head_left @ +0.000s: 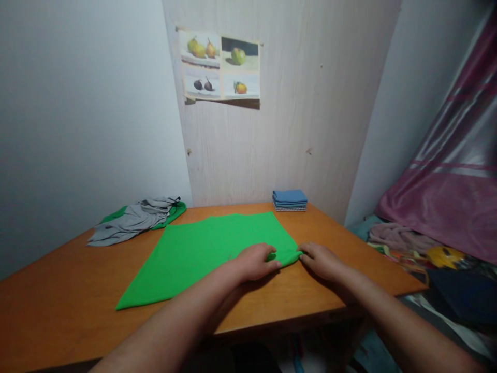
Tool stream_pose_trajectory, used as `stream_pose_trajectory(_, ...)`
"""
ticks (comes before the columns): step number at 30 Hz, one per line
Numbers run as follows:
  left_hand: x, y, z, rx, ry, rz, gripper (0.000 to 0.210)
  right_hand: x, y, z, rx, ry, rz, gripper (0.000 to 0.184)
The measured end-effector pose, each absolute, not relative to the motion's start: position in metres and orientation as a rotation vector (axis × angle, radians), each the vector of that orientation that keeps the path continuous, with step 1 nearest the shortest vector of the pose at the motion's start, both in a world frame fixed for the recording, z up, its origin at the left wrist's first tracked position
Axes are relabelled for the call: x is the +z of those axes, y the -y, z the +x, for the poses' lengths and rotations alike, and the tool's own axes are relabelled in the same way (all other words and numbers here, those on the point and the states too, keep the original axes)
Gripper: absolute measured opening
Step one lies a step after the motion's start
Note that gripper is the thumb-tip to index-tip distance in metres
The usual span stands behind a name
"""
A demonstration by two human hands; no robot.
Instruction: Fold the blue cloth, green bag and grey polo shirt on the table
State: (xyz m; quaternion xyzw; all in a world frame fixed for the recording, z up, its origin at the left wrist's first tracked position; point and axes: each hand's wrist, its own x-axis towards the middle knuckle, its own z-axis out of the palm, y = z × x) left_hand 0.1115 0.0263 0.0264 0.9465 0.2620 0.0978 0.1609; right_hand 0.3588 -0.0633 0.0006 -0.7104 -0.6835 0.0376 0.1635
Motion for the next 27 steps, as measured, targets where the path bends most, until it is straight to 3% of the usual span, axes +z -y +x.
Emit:
stream_pose_trajectory(4,0.028,-0.022,0.140,0.248,-0.865,2.765,0.068,0.001,0.059,0.355,0.167,1.867,-1.868,0.023)
stream_pose_trajectory(8,0.032,-0.020,0.159,0.268,-0.921,2.899,0.064,0.000,0.056,0.343,0.236,1.736,-1.716,0.022)
stream_pose_trajectory(17,0.035,-0.027,0.184,0.378,-1.039,2.652,0.026,-0.015,0.047,0.332,0.360,1.359,-1.442,0.027)
stream_pose_trajectory(21,0.046,-0.047,0.187,0.477,-1.067,2.454,0.019,-0.024,0.050,0.309,0.692,1.012,-1.262,0.033)
stream_pose_trajectory(27,0.077,-0.077,0.189,0.680,-1.001,1.990,0.020,-0.011,0.063,0.244,1.146,0.962,-1.058,0.043)
